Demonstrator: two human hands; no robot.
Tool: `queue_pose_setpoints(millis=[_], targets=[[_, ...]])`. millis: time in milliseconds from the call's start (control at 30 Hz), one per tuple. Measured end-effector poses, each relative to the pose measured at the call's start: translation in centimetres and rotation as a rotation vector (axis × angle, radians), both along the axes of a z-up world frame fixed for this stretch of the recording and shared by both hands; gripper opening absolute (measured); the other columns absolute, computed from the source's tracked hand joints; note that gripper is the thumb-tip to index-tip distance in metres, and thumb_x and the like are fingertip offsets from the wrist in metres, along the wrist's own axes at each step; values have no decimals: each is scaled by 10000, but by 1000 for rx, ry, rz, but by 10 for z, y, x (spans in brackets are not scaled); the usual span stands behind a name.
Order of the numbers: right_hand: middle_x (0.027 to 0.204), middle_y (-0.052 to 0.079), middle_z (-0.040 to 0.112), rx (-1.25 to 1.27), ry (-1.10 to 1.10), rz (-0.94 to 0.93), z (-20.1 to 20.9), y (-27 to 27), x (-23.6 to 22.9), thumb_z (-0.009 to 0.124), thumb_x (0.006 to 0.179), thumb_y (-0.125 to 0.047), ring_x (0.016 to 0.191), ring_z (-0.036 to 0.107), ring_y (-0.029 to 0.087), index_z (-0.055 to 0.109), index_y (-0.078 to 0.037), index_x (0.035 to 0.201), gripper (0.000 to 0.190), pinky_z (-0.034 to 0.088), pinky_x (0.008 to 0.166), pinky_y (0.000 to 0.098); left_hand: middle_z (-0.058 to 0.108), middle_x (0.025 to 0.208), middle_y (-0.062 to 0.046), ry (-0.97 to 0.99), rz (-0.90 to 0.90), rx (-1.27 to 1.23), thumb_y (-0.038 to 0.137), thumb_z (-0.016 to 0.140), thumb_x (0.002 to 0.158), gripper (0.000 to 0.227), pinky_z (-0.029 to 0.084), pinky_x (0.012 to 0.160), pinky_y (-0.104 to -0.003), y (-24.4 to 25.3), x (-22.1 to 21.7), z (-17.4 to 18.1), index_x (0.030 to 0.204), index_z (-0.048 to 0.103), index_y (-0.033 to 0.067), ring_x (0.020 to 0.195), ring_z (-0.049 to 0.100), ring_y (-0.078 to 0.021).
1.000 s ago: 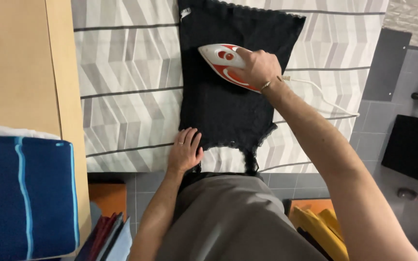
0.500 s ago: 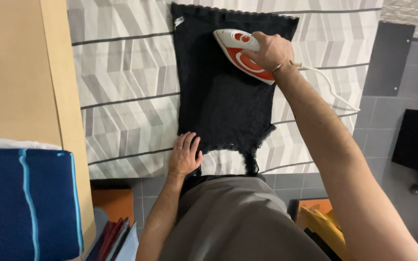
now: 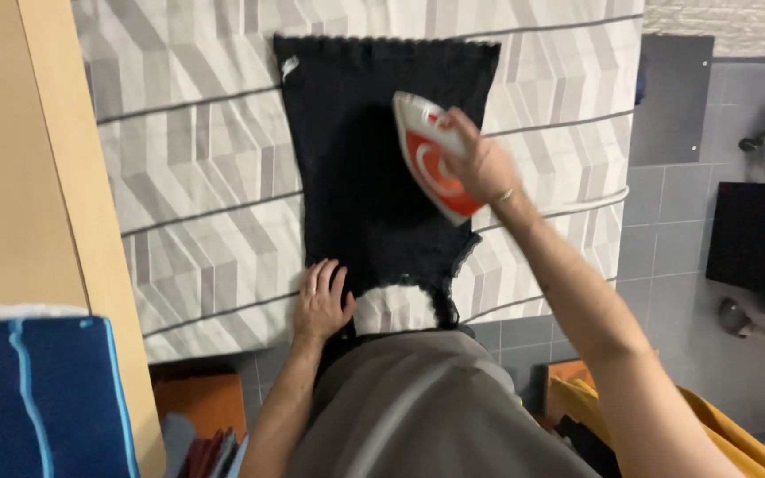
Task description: Ironing a black tank top on an ironing board and then folding it into a neat square.
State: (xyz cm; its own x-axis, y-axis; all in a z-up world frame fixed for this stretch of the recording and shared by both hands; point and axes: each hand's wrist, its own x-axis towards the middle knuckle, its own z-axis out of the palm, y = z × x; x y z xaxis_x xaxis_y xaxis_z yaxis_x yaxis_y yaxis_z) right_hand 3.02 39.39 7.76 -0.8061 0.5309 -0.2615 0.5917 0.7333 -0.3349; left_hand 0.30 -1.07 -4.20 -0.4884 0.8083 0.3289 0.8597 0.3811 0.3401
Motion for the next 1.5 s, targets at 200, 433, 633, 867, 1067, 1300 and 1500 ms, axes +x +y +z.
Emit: queue_pose_setpoints(millis=[200,433,633,867,1067,1300,1500], targets=[[1100,281,714,-259,-51,-133,-3,-42,31,577,995,-385,1033,683,493,269,-238,1566,665,542,943,599,575,1350,-121,-31,-3,-59,314,642,803,477,470,1112,-452,-2,3,0,1231,659,104,1320,542,-310],[1045,302,721,-89,-111,-243,-17,-29,18,528,1052,-361,1023,702,490,204,-247,1634,676,566,916,580,571,1365,-100,5,29,-73,313,644,762,546,476,1112,-433,-1,5,0,1276,637,131,1330,534,-281],[1062,318,715,-31,-71,-384,-20,8,-6,534,1060,-379,1052,695,493,258,-195,1601,634,546,936,589,579,1373,-105,21,23,-43,345,589,792,530,497,1097,-443,-1,4,-6,1271,644,123,1322,551,-285],[1071,259,717,-94,-25,-607,-35,57,-24,524,970,-417,959,660,506,347,-267,1533,608,487,822,572,604,1308,-176,-55,-52,-68,268,541,924,417,496,1081,-499,7,-5,38,1247,641,24,1235,577,-354],[1122,263,718,-39,198,-674,-69,119,13,598,938,-414,1026,657,498,387,-131,1453,625,482,847,573,599,1333,-128,7,-21,-87,299,560,914,428,568,930,-445,4,0,30,1269,633,70,1253,587,-332],[881,59,714,6,283,-701,-64,161,153,775,658,-301,791,670,250,690,-149,965,353,506,679,425,587,1324,-165,-24,-61,-50,259,538,954,392,511,1038,-492,10,-1,42,1251,643,26,1260,563,-361],[910,-47,655,-286,720,-1055,-40,116,217,644,591,13,831,598,101,685,-110,1072,498,518,695,253,581,1317,-167,-12,-57,-82,268,529,963,389,521,1027,-506,11,2,32,1248,639,28,1248,568,-372]])
